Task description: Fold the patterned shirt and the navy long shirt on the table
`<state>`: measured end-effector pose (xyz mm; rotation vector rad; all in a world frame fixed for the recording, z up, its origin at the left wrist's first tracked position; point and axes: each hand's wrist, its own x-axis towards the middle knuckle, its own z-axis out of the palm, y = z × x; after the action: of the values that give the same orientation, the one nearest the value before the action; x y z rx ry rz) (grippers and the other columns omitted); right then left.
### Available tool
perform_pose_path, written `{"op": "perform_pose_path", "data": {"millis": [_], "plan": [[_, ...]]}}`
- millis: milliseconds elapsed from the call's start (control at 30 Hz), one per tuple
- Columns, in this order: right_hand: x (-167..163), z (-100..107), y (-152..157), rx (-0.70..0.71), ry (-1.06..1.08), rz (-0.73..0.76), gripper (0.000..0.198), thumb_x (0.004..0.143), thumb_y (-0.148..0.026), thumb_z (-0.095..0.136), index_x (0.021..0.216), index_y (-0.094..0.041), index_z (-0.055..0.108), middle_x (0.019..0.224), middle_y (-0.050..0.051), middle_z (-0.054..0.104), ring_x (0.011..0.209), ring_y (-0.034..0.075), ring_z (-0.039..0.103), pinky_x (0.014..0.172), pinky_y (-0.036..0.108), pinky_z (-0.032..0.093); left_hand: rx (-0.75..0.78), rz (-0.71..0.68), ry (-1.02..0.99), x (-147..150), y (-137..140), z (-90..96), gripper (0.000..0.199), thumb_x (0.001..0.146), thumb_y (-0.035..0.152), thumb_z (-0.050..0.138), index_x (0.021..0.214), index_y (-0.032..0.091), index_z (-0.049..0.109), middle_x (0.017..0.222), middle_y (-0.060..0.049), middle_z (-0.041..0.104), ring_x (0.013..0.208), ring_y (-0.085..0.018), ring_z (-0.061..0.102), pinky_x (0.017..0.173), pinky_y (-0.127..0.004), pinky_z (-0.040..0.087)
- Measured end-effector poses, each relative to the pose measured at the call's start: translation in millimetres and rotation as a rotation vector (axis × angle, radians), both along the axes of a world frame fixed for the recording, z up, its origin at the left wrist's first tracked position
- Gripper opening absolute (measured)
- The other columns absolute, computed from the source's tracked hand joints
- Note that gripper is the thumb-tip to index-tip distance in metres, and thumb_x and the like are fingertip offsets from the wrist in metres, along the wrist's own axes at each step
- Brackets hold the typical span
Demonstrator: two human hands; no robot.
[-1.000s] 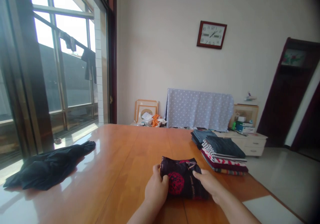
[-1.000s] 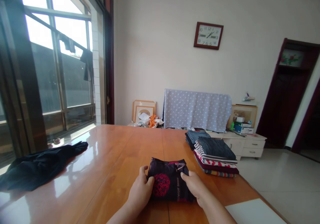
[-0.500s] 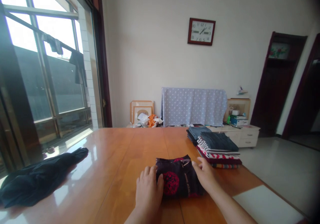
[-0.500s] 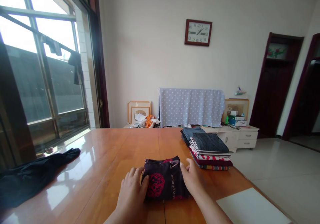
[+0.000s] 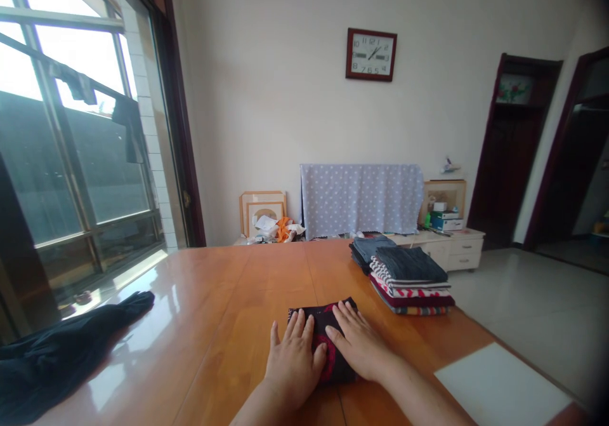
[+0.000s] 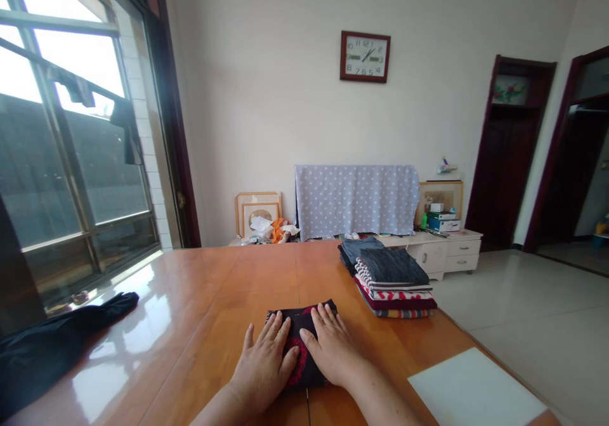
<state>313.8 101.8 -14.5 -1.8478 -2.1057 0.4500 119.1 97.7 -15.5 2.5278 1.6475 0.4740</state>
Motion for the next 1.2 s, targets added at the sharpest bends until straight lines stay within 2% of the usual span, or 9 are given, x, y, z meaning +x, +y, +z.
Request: {"op": "perform_pose_path", "data": {"millis": [167,333,400,467,533,600,767,900,1200], "plan": [[7.1,-4.8,1.7,-0.066,0.030,-0.025,0.087,0.095,-0.073,0.021,0.162,-0.017,0.015,0.169,0.006,0.004,0.156,0.026,-0.002,0.126,0.045,0.005,-0.118,0.066,0.026,1.0,1.1,1.6,0.072,0.092,0.062,0.037,0.156,0.029,0.037,0.166,-0.009,0.023,0.154,-0.034,0.016,0.118,-0.071,0.006],[6.6,-7.8,0.9,-0.071,0.032,-0.043,0.088,0.094,-0.073,0.025,0.162,-0.018,0.013,0.170,0.005,0.001,0.156,0.025,-0.003,0.127,0.043,0.004,-0.202,0.060,-0.058,-4.1,9.4,1.4,0.076,0.088,0.068,0.043,0.155,0.033,0.038,0.167,-0.008,0.023,0.154,-0.036,0.017,0.117,-0.071,0.008],[6.4,-8.5,0.9,-0.069,0.019,-0.046,0.088,0.094,-0.074,0.024,0.162,-0.019,0.014,0.170,0.005,0.002,0.156,0.025,-0.002,0.126,0.042,0.005,-0.243,0.030,-0.139,-13.6,22.2,1.8,0.073,0.087,0.068,0.046,0.151,0.033,0.044,0.164,-0.007,0.032,0.152,-0.036,0.025,0.118,-0.067,0.015],[6.1,-9.1,0.8,-0.064,0.006,-0.050,0.088,0.094,-0.074,0.023,0.162,-0.019,0.014,0.170,0.005,0.003,0.156,0.025,-0.002,0.126,0.042,0.005,-0.246,0.060,-0.265,-26.1,40.7,2.4,0.061,0.090,0.060,0.048,0.143,0.030,0.055,0.154,-0.008,0.049,0.144,-0.031,0.041,0.118,-0.052,0.027],[5.7,-9.7,0.7,-0.055,-0.004,-0.052,0.088,0.094,-0.075,0.022,0.162,-0.019,0.014,0.170,0.005,0.003,0.156,0.025,-0.002,0.126,0.043,0.006,-0.211,0.188,-0.401,-38.5,61.0,2.4,0.045,0.094,0.046,0.045,0.128,0.024,0.065,0.137,-0.010,0.066,0.129,-0.025,0.057,0.108,-0.034,0.041],[5.2,-10.6,0.6,-0.042,-0.008,-0.053,0.088,0.094,-0.074,0.022,0.162,-0.019,0.015,0.169,0.005,0.004,0.156,0.025,-0.001,0.126,0.044,0.007,-0.217,0.265,-0.441,-47.4,78.4,0.9,0.040,0.095,0.036,0.040,0.118,0.018,0.068,0.122,-0.012,0.073,0.115,-0.023,0.065,0.093,-0.029,0.047],[3.9,-14.9,1.3,-0.004,-0.003,-0.050,0.085,0.095,-0.071,0.025,0.161,-0.019,0.019,0.169,0.005,0.008,0.156,0.025,0.002,0.126,0.045,0.009,-0.271,0.283,-0.453,-46.4,97.2,-7.8,0.034,0.092,0.039,0.047,0.085,0.017,0.072,0.089,-0.009,0.077,0.087,-0.022,0.070,0.070,-0.026,0.046],[3.2,-18.0,1.8,0.020,-0.009,-0.059,0.085,0.095,-0.071,0.026,0.161,-0.017,0.021,0.169,0.007,0.012,0.156,0.025,0.004,0.126,0.045,0.010,-0.297,0.292,-0.464,-37.2,102.3,-10.8,0.021,0.085,0.035,0.058,0.081,0.019,0.071,0.079,-0.004,0.075,0.077,-0.018,0.068,0.063,-0.024,0.043],[1.9,-14.5,0.0,0.008,-0.030,-0.064,0.083,0.096,-0.071,0.025,0.161,-0.020,0.019,0.169,0.005,0.010,0.156,0.024,0.003,0.126,0.044,0.009,-0.199,0.383,-0.394,-35.1,97.6,1.9,0.018,0.087,0.033,0.052,0.086,0.022,0.066,0.089,-0.006,0.075,0.087,-0.024,0.068,0.077,-0.033,0.046]]}}
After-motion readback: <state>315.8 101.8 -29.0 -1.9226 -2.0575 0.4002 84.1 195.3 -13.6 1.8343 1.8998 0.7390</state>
